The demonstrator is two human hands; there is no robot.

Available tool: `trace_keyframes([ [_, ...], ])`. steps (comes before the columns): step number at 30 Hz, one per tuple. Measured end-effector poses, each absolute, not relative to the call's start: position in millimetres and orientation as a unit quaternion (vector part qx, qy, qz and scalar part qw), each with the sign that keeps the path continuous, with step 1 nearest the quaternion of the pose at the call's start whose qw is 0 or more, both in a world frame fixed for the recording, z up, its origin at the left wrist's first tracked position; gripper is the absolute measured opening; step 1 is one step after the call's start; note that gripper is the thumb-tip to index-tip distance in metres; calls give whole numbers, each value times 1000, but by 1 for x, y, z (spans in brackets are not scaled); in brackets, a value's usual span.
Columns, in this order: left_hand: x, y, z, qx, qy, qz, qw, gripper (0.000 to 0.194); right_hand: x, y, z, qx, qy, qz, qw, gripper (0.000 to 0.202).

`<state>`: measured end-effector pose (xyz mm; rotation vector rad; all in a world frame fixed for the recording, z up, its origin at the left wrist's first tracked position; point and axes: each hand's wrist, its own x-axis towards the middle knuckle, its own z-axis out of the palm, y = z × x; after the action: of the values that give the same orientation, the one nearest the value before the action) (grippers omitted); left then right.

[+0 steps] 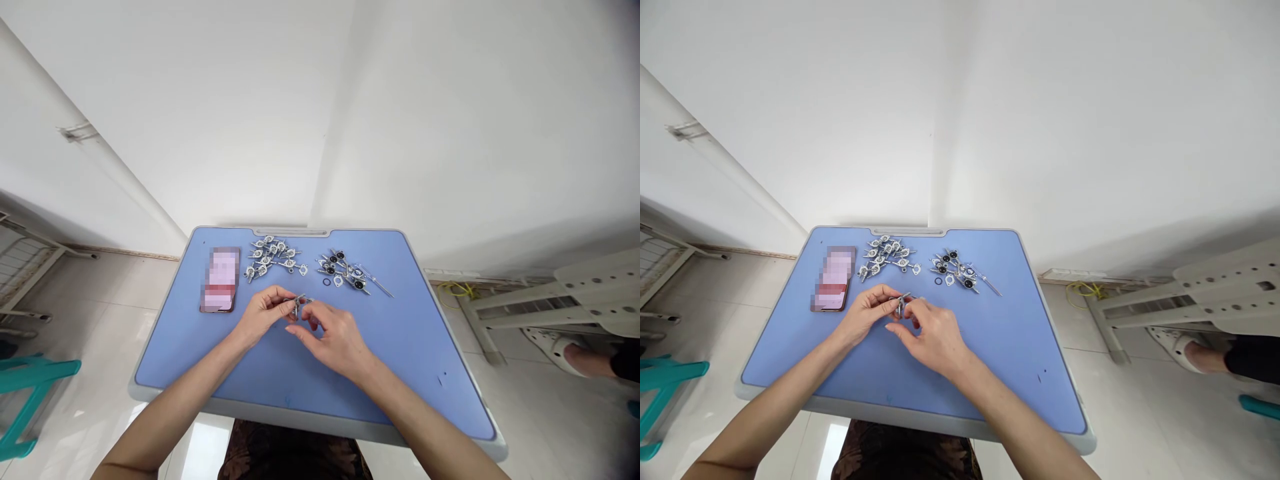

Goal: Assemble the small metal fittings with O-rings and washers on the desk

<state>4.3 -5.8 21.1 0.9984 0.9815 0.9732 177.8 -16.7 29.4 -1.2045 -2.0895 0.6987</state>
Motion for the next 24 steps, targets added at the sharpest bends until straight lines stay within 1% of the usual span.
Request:
trace_keyframes([
  [2,6,-7,20,438,431,440,655,31,174,-20,25,-449,-819,211,288,19],
  [4,6,-7,18,430,426,448,658,31,172,-21,21,-454,-828,181,274,20],
  [8,5,-6,16,405,432,448,670,40,173,-20,18,-459,-841,120,259,18],
  [14,3,-4,15,399,457,427,671,44,177,-16,13,-413,-866,-31,281,22],
  [16,2,-3,15,410,457,408,676,46,180,-14,14,-400,-871,-33,283,21],
  [19,0,-2,12,457,454,372,668,48,185,-13,17,-402,-873,22,276,18],
  [21,-1,-2,11,506,459,355,638,45,186,-12,18,-417,-866,55,271,15],
  [24,-3,-4,15,585,482,323,567,35,186,-13,17,-450,-849,85,261,11],
])
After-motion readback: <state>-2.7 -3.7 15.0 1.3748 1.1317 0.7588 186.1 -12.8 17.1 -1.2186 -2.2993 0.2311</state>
